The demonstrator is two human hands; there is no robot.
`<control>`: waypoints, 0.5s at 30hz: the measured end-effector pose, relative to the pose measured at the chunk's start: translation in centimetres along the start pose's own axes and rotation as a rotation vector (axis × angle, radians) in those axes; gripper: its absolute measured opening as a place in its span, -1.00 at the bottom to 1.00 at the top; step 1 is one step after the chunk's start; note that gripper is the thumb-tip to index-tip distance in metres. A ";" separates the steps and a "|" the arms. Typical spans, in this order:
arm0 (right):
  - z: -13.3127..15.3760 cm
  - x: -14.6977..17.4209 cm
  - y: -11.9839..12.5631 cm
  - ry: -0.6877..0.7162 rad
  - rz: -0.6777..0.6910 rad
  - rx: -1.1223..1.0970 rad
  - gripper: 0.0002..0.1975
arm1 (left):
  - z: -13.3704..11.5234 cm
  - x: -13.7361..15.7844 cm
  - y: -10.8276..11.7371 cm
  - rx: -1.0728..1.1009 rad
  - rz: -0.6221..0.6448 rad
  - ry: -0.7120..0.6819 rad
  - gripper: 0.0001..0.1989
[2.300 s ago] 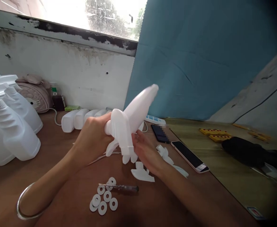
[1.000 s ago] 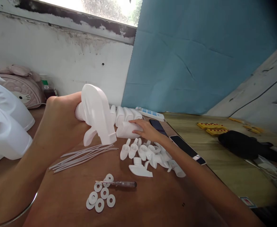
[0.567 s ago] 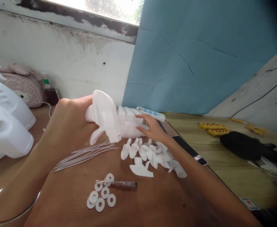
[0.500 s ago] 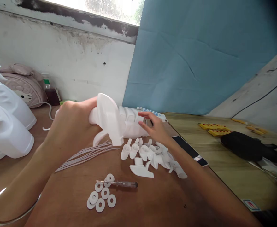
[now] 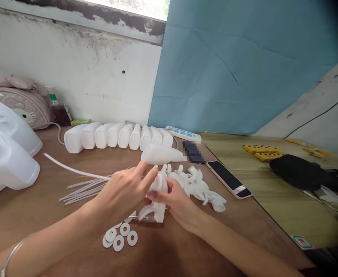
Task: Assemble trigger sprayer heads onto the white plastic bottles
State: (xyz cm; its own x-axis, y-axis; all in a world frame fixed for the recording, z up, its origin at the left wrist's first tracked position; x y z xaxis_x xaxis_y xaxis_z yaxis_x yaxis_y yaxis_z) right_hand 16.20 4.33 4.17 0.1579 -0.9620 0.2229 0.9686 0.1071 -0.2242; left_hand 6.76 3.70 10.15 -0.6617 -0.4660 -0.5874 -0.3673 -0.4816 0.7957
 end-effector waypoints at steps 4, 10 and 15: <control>-3.9 0.2 0.9 -0.074 0.005 -0.081 -0.69 | -0.5 2.6 -0.1 0.134 -0.159 -0.162 -0.76; -5.8 1.4 1.2 0.001 0.018 -0.125 -0.67 | -1.5 5.8 -1.6 0.229 -0.230 -0.225 -0.70; -6.1 2.0 0.9 0.009 0.039 -0.114 -0.62 | -2.0 8.0 -1.8 0.248 -0.452 -0.167 -0.72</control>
State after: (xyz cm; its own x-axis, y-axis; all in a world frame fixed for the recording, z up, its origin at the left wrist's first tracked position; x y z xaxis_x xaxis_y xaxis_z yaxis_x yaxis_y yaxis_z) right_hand 16.27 0.96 -1.38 0.1932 -0.9598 0.2037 0.9334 0.1159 -0.3395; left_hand 3.48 -0.65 3.67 -0.4894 -0.1190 -0.8639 -0.7693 -0.4076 0.4920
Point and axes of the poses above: each hand's wrist, its own x-axis away from the middle knuckle, its own y-axis out of the back of the hand, z = x × y, the point moved 6 cm from there along -x, towards the middle knuckle, and after that the axes turned 13 degrees about -z, right-handed, at the moved point
